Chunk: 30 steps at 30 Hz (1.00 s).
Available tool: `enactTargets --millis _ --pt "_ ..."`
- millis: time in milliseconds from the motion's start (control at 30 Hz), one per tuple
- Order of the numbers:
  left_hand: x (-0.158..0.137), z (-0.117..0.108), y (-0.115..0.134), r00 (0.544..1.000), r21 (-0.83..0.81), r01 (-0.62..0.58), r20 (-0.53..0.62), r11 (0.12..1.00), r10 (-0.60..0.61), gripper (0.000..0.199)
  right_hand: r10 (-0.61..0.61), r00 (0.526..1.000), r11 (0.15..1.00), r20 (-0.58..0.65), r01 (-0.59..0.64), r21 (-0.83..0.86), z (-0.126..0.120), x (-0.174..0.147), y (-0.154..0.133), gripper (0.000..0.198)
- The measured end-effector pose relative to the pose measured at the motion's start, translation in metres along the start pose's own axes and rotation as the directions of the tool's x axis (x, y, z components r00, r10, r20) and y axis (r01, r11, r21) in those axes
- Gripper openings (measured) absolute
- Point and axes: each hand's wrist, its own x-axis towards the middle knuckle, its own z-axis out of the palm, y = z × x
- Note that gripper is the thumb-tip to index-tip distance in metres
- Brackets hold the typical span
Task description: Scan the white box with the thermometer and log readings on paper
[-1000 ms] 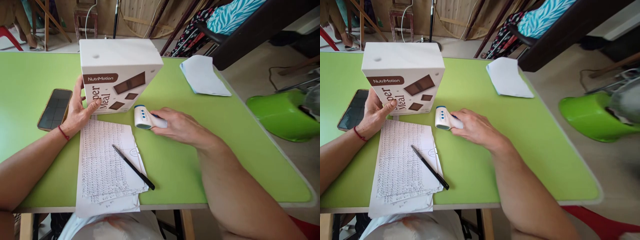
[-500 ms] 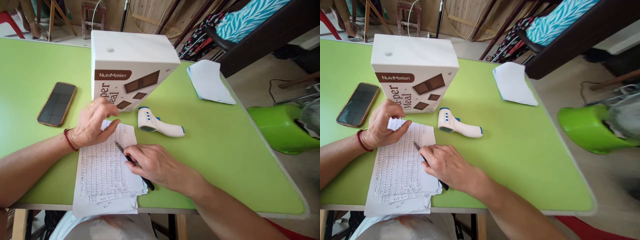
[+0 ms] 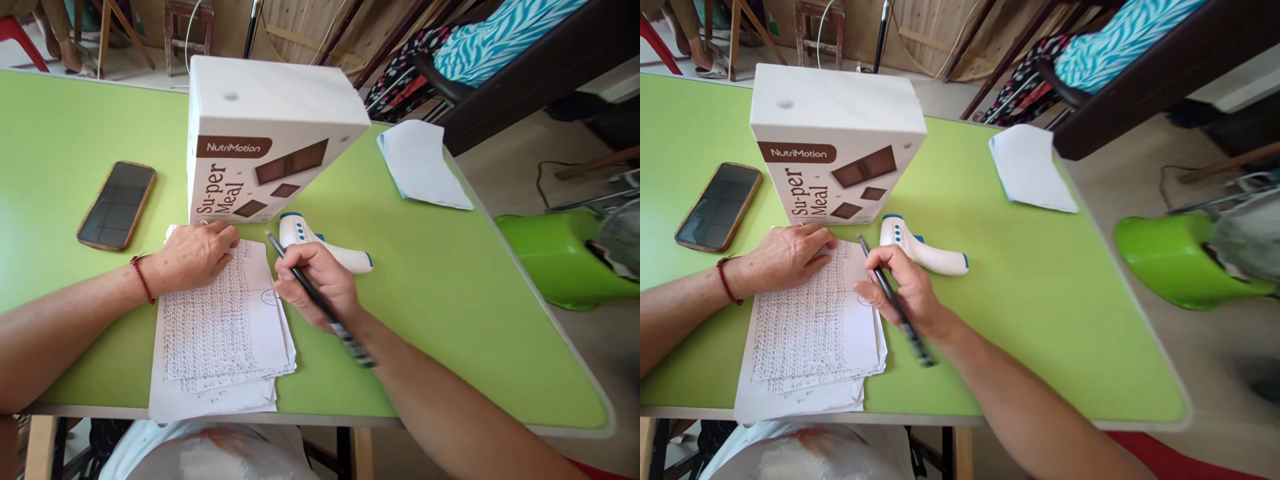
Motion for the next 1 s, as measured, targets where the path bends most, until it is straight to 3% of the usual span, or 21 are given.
enactTargets --millis 33,133,433,667,1000 --pt "0.0 0.0 0.001 1.0 0.014 0.003 0.001 1.0 -0.003 0.012 0.014 1.0 0.999 -0.022 -0.013 0.037 0.004 -0.001 0.0 0.012" --pt "-0.001 0.0 0.004 1.0 0.037 0.004 -0.011 0.999 -0.004 0.02 0.058 0.997 0.995 -0.043 -0.055 0.079 0.012 -0.001 -0.004 0.024" --pt "-0.002 0.002 0.001 0.999 -0.012 -0.008 -0.053 1.0 0.007 0.02 0.095 0.98 0.989 -0.176 -0.113 -0.094 0.017 0.014 0.0 0.008" --pt "-0.003 0.001 0.0 0.997 -0.071 -0.053 -0.063 0.996 0.048 0.009 -0.045 0.985 0.983 -0.169 0.014 -0.183 0.019 0.017 0.002 0.01" --pt "-0.002 0.001 0.0 0.996 -0.077 -0.056 -0.077 0.995 0.05 0.007 -0.115 0.986 0.965 -0.124 0.081 -0.25 0.02 0.017 0.003 0.011"
